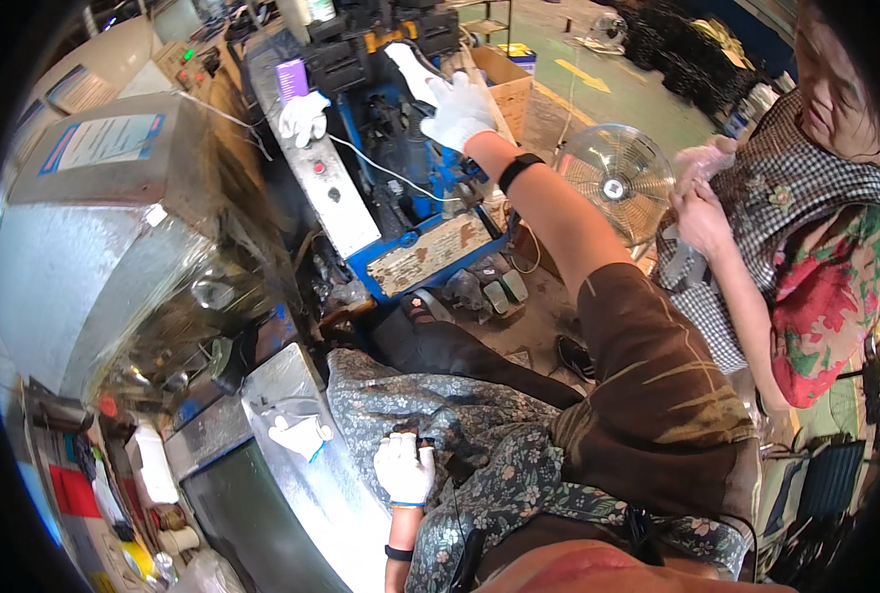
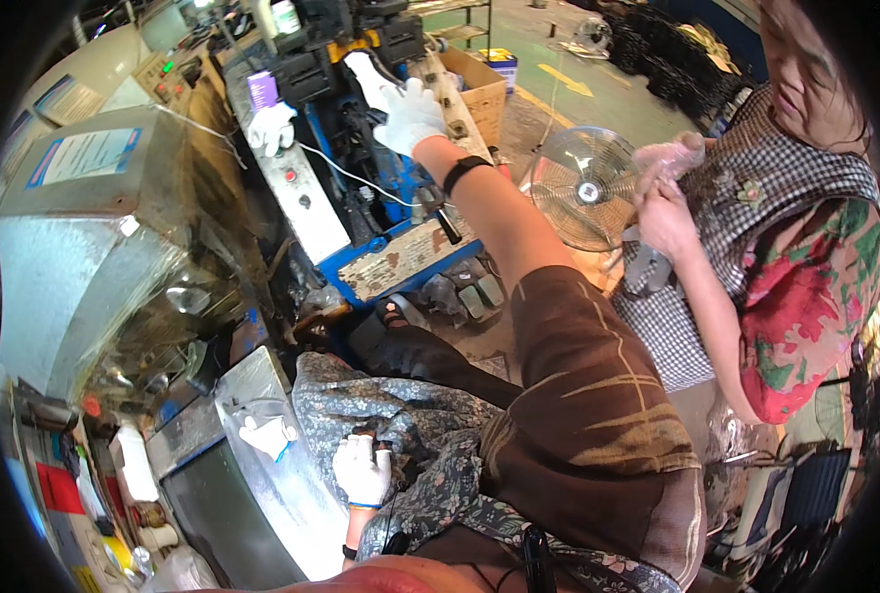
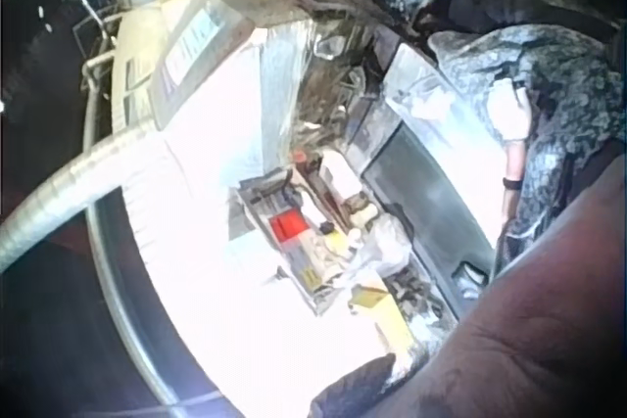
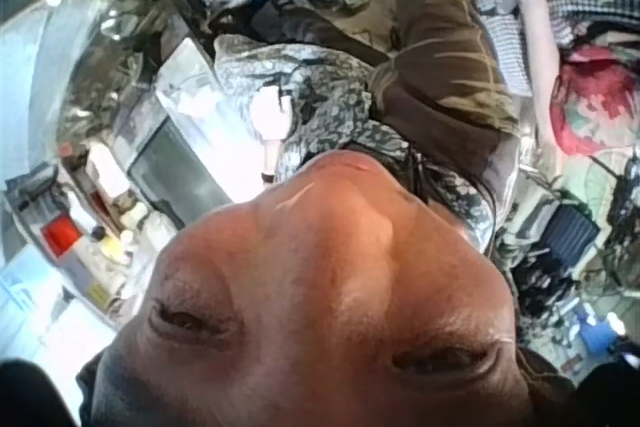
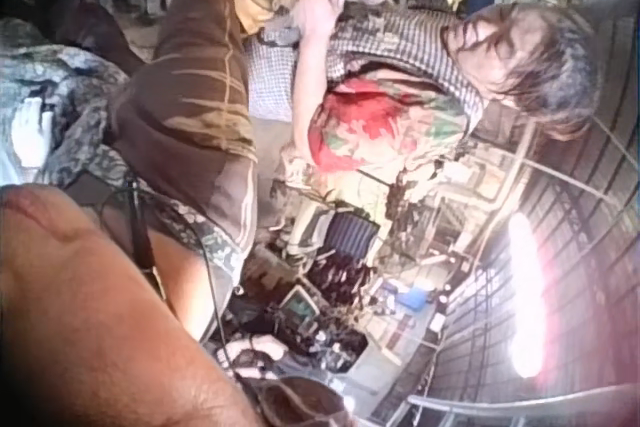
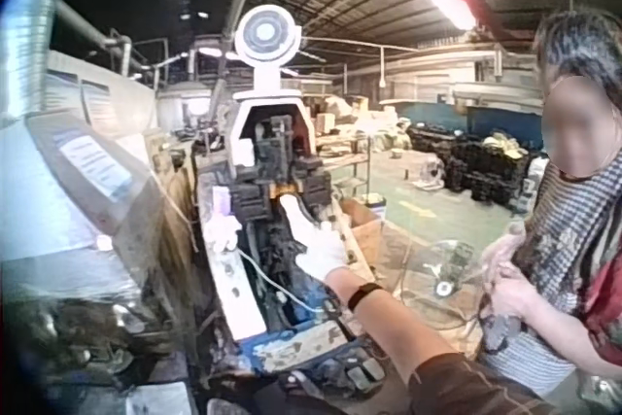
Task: The recorder is assembling shoe components, specifically attaching outsoles to the lasted uppers using industrial machinery.
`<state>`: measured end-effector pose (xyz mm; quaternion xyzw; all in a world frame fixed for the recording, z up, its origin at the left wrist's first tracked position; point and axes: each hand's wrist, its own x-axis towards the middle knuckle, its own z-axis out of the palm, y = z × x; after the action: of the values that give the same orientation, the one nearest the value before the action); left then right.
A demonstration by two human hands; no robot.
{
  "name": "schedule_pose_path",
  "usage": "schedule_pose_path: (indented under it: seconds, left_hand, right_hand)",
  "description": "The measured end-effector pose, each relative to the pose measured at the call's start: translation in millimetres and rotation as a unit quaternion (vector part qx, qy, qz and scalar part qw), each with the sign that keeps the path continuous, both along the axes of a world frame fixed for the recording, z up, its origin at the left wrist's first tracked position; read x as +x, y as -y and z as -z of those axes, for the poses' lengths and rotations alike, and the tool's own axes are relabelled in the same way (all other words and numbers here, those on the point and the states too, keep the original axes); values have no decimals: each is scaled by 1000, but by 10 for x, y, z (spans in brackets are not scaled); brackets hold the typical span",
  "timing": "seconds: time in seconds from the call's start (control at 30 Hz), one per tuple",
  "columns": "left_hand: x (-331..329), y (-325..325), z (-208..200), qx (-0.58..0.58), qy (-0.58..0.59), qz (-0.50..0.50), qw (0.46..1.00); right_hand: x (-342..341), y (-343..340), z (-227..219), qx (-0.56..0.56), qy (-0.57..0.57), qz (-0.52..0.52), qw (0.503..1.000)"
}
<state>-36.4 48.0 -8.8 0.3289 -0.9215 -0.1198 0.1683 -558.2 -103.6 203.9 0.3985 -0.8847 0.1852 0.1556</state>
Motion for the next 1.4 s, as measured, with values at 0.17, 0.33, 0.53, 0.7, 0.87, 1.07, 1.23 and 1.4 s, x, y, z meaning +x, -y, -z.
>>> schedule_pose_path:
  seconds: [0.17,0.33,0.53,0.7,0.87,1.07,1.23,1.4]
  left_hand:
    - [130,95,-38,112,-148,-11,983]
    - [13,314,-336,401,-250,-80,878]
    - [-345,636,-608,471,-642,-164,582]
    - [236,381,-496,508,-561,-177,630]
    - [498,-166,-395,501,-273,-60,819]
    - [952,704,-328,256,-176,-125,942]
    - [1282,1143,99,-13,41,-178,983]
    - [1319,1061,289,-31,28,-221,974]
  right_hand:
    - [215,-340,298,-131,-71,-137,979]
    - [1322,-992,766,-237,3,-361,902]
    - [2999,-1817,1195,-100,302,-586,745]
    - [3063,-1715,1216,16,850,-425,312]
    - [2779,-1756,1392,201,808,-427,354]
    - [2694,-2128,1641,57,927,-260,266]
    - [2798,-1455,1404,-74,927,-167,328]
    - [3342,62,1324,-240,738,-302,553]
